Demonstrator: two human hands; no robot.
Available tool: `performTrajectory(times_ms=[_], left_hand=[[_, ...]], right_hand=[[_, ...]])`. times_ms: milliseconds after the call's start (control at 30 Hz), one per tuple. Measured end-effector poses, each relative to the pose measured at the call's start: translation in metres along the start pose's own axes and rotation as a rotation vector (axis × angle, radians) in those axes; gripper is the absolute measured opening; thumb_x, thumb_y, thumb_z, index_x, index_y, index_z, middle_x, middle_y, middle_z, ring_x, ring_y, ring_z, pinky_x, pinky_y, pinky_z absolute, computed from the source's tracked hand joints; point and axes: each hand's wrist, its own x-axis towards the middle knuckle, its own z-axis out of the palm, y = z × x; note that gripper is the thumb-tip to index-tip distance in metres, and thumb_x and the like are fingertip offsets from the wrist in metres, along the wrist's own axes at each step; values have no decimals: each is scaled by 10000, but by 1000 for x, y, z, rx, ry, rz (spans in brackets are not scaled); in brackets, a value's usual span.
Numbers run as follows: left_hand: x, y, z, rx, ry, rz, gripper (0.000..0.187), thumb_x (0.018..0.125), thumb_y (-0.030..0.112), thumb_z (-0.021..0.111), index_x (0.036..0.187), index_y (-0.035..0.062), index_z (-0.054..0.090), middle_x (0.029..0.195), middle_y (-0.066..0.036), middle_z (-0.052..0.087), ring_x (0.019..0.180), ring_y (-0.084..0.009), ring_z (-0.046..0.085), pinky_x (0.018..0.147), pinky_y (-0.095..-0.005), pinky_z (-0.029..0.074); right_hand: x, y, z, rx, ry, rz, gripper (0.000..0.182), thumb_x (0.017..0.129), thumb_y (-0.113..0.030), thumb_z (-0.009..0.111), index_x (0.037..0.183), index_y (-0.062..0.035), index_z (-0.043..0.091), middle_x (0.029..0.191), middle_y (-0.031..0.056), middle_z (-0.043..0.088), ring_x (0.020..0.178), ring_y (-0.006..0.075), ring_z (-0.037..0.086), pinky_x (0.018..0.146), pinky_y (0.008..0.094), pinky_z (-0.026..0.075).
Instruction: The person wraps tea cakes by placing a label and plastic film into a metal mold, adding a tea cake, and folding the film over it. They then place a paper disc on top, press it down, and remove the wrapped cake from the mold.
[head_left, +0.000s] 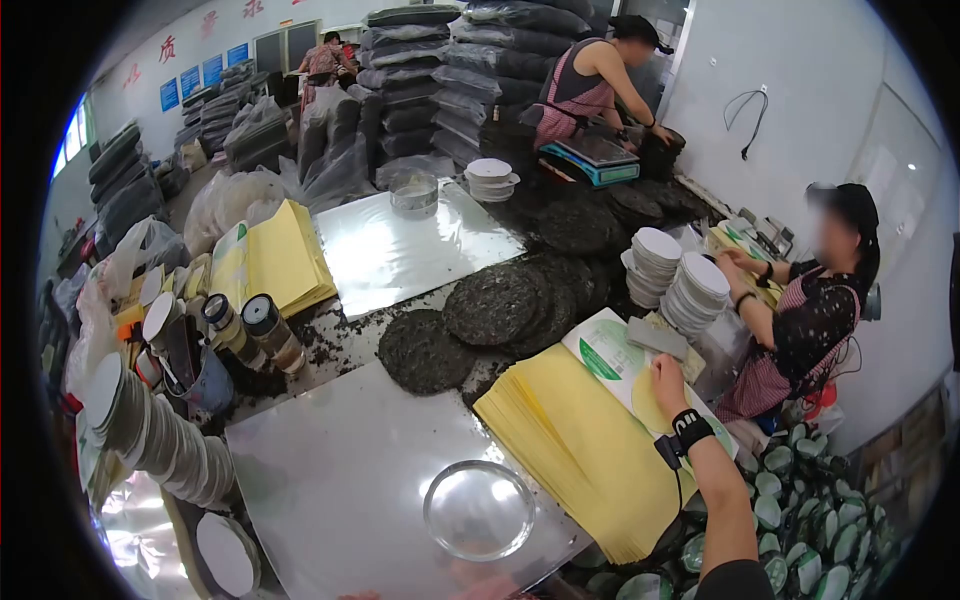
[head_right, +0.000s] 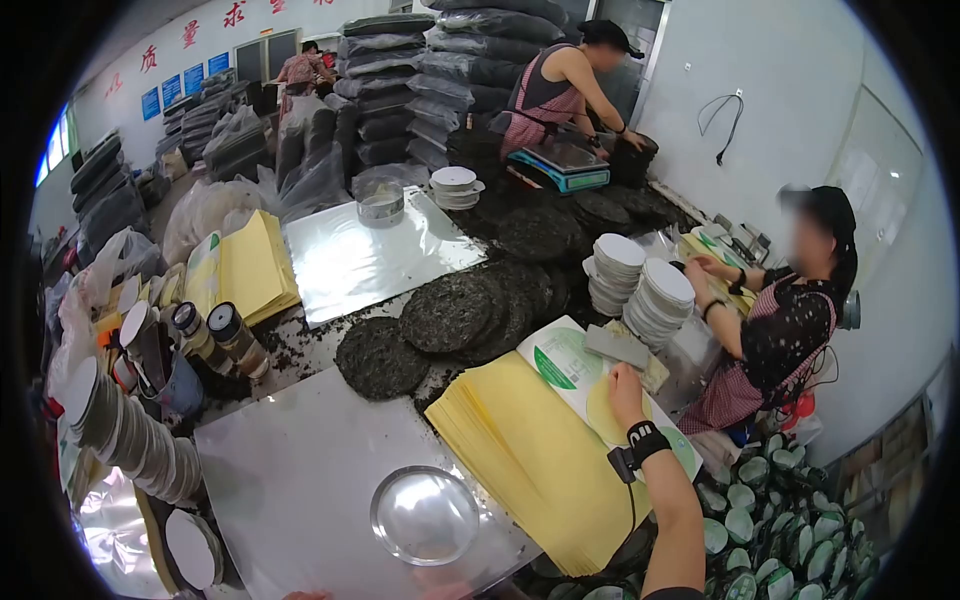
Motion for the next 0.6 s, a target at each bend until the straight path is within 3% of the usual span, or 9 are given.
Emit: performTrajectory(times_ms=[133,233,333,433,533,600], left_hand=[[1,0,2,36,13,5,209,900,98,678,1100,40,696,982,-160,691,909,-357,657,806,-416,528],[3,2,3,10,-5,-41,212,901,97,681,1106,46,695,972,-155,689,901,-352,656,790,-413,526],[10,15,-3,-23,38,60,210,903,91,675,1107,44,691,967,-156,688,893,-350,657,774,-407,524],[25,22,-5,-63,-21,45,220,899,103,679,1113,50,684,972,-157,688,906,-354,653,781,-417,523],[33,11,1,6,-5,169,224,899,126,680,1112,57,680,1004,-161,687,928,-367,645,793,-436,520],[36,20,-2,77,-35,170,234,893,134,683,1117,67,680,1022,-161,684,937,-375,639,797,-449,517]], right_hand=[[-2,0,-14,37,-116,13,81,918,-41,589,958,-9,526,963,191,642,932,375,621,809,453,481],[-5,45,0,559,-113,95,137,939,-110,617,997,-11,542,1020,183,669,945,349,653,818,443,501],[-6,36,-12,509,-76,226,218,936,-193,664,1033,-20,573,1064,175,685,947,330,679,823,427,522],[-11,-15,-28,104,-22,70,263,916,-233,692,1043,-26,589,979,165,666,934,321,654,826,422,513],[1,-58,-31,-272,-78,186,304,907,-264,678,1050,1,634,1071,183,658,1031,332,621,896,446,492],[13,1,20,-487,-74,160,281,901,-220,647,1049,18,635,1089,197,642,1070,338,594,920,452,474]])
